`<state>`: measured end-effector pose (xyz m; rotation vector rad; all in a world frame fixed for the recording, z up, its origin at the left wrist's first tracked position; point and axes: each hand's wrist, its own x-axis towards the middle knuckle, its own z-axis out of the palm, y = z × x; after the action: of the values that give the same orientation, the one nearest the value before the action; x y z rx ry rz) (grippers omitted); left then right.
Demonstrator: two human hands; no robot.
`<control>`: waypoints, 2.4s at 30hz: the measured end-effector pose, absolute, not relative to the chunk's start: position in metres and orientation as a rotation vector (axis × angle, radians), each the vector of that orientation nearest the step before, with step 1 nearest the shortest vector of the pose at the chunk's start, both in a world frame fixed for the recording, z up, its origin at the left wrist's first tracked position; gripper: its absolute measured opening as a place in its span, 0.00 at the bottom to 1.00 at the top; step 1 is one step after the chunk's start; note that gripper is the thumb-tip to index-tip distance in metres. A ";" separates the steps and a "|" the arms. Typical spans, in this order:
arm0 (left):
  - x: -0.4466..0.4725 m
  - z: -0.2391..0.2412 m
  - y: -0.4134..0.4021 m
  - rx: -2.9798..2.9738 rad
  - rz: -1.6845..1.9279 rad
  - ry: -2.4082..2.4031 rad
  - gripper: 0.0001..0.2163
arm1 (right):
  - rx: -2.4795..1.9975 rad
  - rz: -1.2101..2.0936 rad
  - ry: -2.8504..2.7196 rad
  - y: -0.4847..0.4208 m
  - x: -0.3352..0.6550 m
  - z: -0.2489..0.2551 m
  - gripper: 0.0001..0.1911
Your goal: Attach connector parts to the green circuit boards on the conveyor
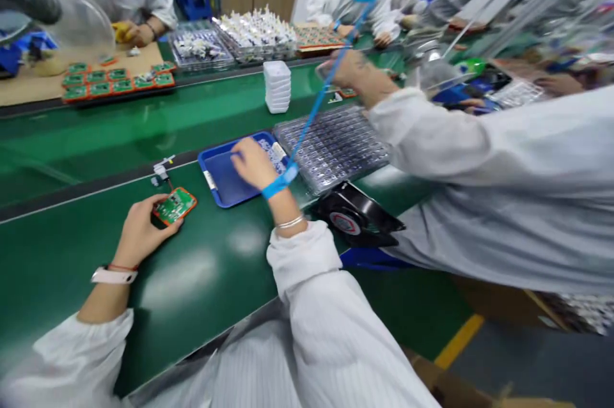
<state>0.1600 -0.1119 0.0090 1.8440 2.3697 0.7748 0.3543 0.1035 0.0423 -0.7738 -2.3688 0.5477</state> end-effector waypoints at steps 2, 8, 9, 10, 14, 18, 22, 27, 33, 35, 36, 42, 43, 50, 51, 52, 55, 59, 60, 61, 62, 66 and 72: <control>0.160 0.008 -0.113 1.859 0.775 2.349 0.25 | -1.086 0.369 -2.307 0.134 0.378 0.033 0.06; 0.161 0.006 -0.114 1.828 0.754 2.357 0.26 | -1.265 0.138 -2.347 0.160 0.409 0.004 0.08; 0.161 0.006 -0.114 1.827 0.747 2.360 0.26 | -1.275 0.136 -2.363 0.160 0.408 0.001 0.09; 0.161 0.005 -0.114 1.833 0.743 2.358 0.26 | -1.281 0.136 -2.378 0.159 0.407 -0.001 0.10; 0.161 0.006 -0.114 1.871 0.754 2.344 0.25 | -1.252 0.124 -2.434 0.157 0.398 -0.005 0.14; 0.159 0.005 -0.114 1.902 0.761 2.334 0.25 | -1.303 0.112 -2.448 0.157 0.393 -0.006 0.15; 0.158 0.004 -0.115 1.949 0.790 2.298 0.24 | -1.375 0.113 -2.439 0.158 0.389 -0.007 0.14; 0.157 0.003 -0.117 1.973 0.831 2.272 0.23 | -1.399 0.100 -2.443 0.158 0.384 -0.009 0.13; 0.160 0.003 -0.120 1.920 0.828 2.268 0.24 | -1.411 0.067 -2.454 0.160 0.381 -0.012 0.14; 0.162 0.004 -0.121 1.915 0.819 2.260 0.23 | -1.411 0.052 -2.489 0.162 0.382 -0.014 0.14; 0.162 0.004 -0.122 1.915 0.817 2.255 0.23 | -1.411 0.042 -2.507 0.162 0.382 -0.015 0.15; 0.165 0.006 -0.126 1.903 0.828 2.219 0.22 | -1.388 -0.064 -2.559 0.168 0.382 -0.023 0.17; 0.165 0.006 -0.127 1.903 0.830 2.216 0.22 | -1.400 -0.077 -2.557 0.169 0.382 -0.024 0.17; 0.164 0.004 -0.125 1.923 0.845 2.234 0.22 | -1.445 -0.082 -2.620 0.172 0.384 -0.023 0.18; 0.164 0.003 -0.124 1.918 0.846 2.240 0.22 | -1.443 -0.088 -2.628 0.170 0.383 -0.021 0.18; 0.164 0.003 -0.124 1.914 0.847 2.243 0.22 | -1.443 -0.094 -2.631 0.167 0.383 -0.019 0.17; 0.164 0.003 -0.123 1.924 0.847 2.238 0.22 | -1.450 -0.082 -2.611 0.158 0.381 -0.011 0.17; 0.162 0.008 -0.124 1.963 0.814 2.156 0.23 | -1.352 0.055 -2.518 0.156 0.384 0.000 0.17; 0.161 0.010 -0.124 1.978 0.795 2.118 0.23 | -1.290 0.114 -2.492 0.156 0.383 0.003 0.16; 0.160 0.012 -0.125 1.990 0.776 2.080 0.24 | -1.213 0.181 -2.467 0.154 0.381 0.007 0.15; 0.160 0.015 -0.126 1.995 0.760 2.045 0.24 | -1.123 0.258 -2.441 0.149 0.377 0.010 0.14; 0.161 0.019 -0.123 1.916 0.819 1.987 0.23 | -0.671 0.649 -2.356 0.101 0.341 0.019 0.09; 0.168 0.012 -0.109 1.546 1.260 2.042 0.09 | -0.255 1.132 -2.299 0.014 0.290 0.002 0.07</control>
<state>0.1680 -0.1085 0.0119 1.5458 2.0417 1.2604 0.2902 0.0136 0.0017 -0.2551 -2.2986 1.1323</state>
